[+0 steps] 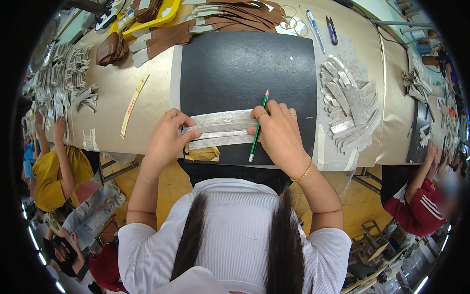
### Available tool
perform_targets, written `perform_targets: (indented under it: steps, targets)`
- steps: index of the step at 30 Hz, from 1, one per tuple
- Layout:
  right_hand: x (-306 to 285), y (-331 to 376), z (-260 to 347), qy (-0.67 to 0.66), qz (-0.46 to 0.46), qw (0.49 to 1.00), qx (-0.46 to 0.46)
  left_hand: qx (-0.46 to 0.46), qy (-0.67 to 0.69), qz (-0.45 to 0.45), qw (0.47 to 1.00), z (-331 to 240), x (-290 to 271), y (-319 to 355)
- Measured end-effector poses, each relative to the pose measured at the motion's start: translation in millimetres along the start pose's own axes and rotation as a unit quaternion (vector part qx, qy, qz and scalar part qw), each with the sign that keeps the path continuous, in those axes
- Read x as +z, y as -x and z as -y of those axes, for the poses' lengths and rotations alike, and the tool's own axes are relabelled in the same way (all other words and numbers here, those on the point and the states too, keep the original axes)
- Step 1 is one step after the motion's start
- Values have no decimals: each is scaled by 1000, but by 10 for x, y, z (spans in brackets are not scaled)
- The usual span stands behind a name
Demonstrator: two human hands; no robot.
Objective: The person measures and marks multiple white fabric strips using a ruler and a green pencil. They repeatedly align the ruler, make marks, and stack the marked strips on the table.
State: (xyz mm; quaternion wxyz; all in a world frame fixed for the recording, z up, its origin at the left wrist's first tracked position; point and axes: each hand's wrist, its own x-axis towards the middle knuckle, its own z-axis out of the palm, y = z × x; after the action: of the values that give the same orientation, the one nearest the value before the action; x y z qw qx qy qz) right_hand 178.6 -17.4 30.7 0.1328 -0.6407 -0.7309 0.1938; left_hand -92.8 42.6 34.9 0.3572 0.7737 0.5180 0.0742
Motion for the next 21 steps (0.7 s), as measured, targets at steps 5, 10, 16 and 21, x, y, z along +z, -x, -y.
perform_targets:
  steps: [5,10,16,21]
  targets:
    - [14,8,0,10,-7,999,-31,-71,19,45,996,-141,-56,-9]
    - [43,12,-27,-20,0,1000,-24,-10,-19,17,1000,-61,24,26]
    - [-38,-23,9,-2,28,1000,-7,-25,-1,9,1000,-80,67,33]
    - [-72,-43,98,20,17,999,-28,29,-8,-36,999,56,113,113]
